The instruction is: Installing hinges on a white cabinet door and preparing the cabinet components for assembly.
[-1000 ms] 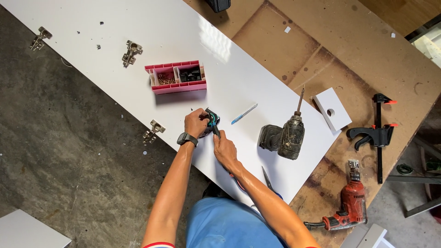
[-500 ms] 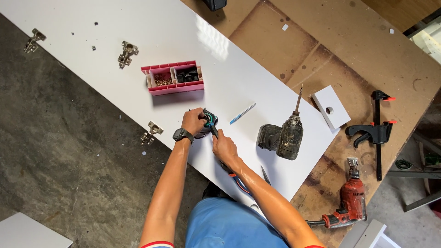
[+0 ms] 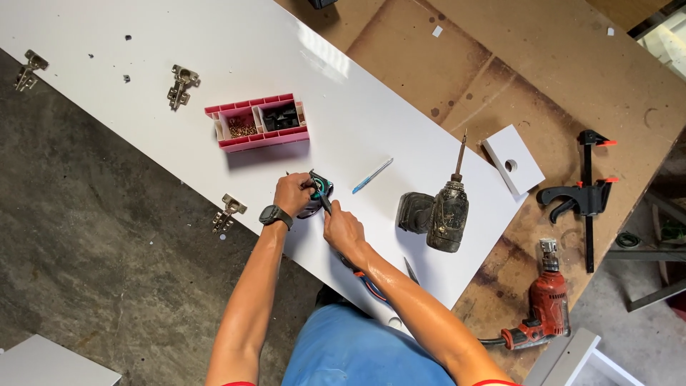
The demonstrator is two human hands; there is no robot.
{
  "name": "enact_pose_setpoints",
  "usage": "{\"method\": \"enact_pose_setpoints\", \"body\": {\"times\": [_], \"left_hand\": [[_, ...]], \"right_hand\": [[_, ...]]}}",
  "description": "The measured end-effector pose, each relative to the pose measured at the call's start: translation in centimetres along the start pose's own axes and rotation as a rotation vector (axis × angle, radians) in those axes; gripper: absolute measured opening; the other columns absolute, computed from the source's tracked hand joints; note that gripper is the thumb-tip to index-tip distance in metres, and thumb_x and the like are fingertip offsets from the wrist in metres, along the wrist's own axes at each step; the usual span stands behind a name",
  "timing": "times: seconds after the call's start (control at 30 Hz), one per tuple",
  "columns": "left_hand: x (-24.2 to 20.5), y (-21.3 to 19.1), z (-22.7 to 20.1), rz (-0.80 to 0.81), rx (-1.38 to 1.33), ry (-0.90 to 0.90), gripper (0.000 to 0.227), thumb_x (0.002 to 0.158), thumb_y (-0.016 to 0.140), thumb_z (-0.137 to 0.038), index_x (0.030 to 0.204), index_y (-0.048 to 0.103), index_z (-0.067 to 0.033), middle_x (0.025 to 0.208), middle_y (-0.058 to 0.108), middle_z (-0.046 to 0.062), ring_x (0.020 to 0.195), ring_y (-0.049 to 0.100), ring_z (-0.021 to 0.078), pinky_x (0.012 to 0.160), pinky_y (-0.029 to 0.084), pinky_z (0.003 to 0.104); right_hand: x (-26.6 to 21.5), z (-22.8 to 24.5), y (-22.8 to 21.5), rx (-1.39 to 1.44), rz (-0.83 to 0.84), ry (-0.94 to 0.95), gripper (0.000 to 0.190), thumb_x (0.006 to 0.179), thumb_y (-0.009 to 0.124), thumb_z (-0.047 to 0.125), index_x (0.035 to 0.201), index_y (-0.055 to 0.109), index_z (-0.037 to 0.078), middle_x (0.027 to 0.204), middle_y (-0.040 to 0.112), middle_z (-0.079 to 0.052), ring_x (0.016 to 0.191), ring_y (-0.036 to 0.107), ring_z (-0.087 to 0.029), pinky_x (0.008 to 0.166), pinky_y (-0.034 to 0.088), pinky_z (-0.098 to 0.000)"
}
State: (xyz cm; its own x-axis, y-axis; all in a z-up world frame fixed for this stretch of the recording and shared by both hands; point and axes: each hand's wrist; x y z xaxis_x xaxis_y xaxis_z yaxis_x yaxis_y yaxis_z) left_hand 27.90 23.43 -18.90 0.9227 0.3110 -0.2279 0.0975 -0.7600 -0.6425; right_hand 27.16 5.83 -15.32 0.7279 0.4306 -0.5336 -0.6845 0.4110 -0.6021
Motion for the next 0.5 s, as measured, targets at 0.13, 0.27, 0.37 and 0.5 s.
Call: {"method": "enact_pose_setpoints", "body": {"times": [0.13, 0.27, 0.37, 0.5], "left_hand": [[-0.1, 0.6, 1.2, -0.003, 0.076, 0.066, 0.010, 0.079, 0.077, -0.001, 0.088, 0.073, -0.0012, 0.085, 0.073, 0.016, 0.077, 0.070, 0.0325, 0.072, 0.056, 0.041], [0.1, 0.9, 1.2, -0.065, 0.069, 0.176, 0.015, 0.075, 0.077, 0.000, 0.090, 0.075, -0.0025, 0.086, 0.073, 0.017, 0.078, 0.070, 0.0344, 0.072, 0.055, 0.042], [0.2, -0.1, -0.1, -0.025, 0.054, 0.087, 0.014, 0.076, 0.078, -0.002, 0.090, 0.074, -0.0024, 0.086, 0.074, 0.018, 0.079, 0.072, 0.0337, 0.073, 0.056, 0.042], [0.6, 0.4, 1.1, -0.022, 0.050, -0.012, 0.017, 0.075, 0.081, -0.003, 0.089, 0.072, -0.0021, 0.088, 0.075, 0.018, 0.082, 0.074, 0.0325, 0.075, 0.058, 0.040]], "right_hand": [[-0.1, 0.4, -0.1, 0.001, 0.007, 0.002, 0.030, 0.102, 0.047, 0.026, 0.113, 0.049, -0.002, 0.075, 0.068, -0.026, 0.066, 0.066, -0.046, 0.065, 0.051, -0.0586], [0.2, -0.2, 0.4, 0.019, -0.013, 0.005, 0.030, 0.102, 0.047, 0.026, 0.112, 0.050, -0.002, 0.077, 0.068, -0.025, 0.069, 0.068, -0.046, 0.066, 0.052, -0.0582], [1.0, -1.6, 1.4, 0.023, -0.063, -0.044, 0.029, 0.102, 0.049, 0.027, 0.111, 0.053, 0.000, 0.077, 0.068, -0.025, 0.070, 0.067, -0.046, 0.066, 0.051, -0.0581], [0.5, -0.6, -1.0, 0.261, -0.019, -0.010, 0.030, 0.103, 0.049, 0.030, 0.106, 0.056, 0.001, 0.070, 0.066, -0.021, 0.056, 0.064, -0.035, 0.054, 0.050, -0.0495]]}}
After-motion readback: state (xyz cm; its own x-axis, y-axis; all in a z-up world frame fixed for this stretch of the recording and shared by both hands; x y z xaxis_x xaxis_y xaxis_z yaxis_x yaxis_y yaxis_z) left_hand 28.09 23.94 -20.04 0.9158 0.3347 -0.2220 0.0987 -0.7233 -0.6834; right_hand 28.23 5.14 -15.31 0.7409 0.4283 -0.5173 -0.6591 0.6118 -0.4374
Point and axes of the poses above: each hand's wrist, its own x-axis towards the middle knuckle, its own y-axis out of the palm, z = x × y
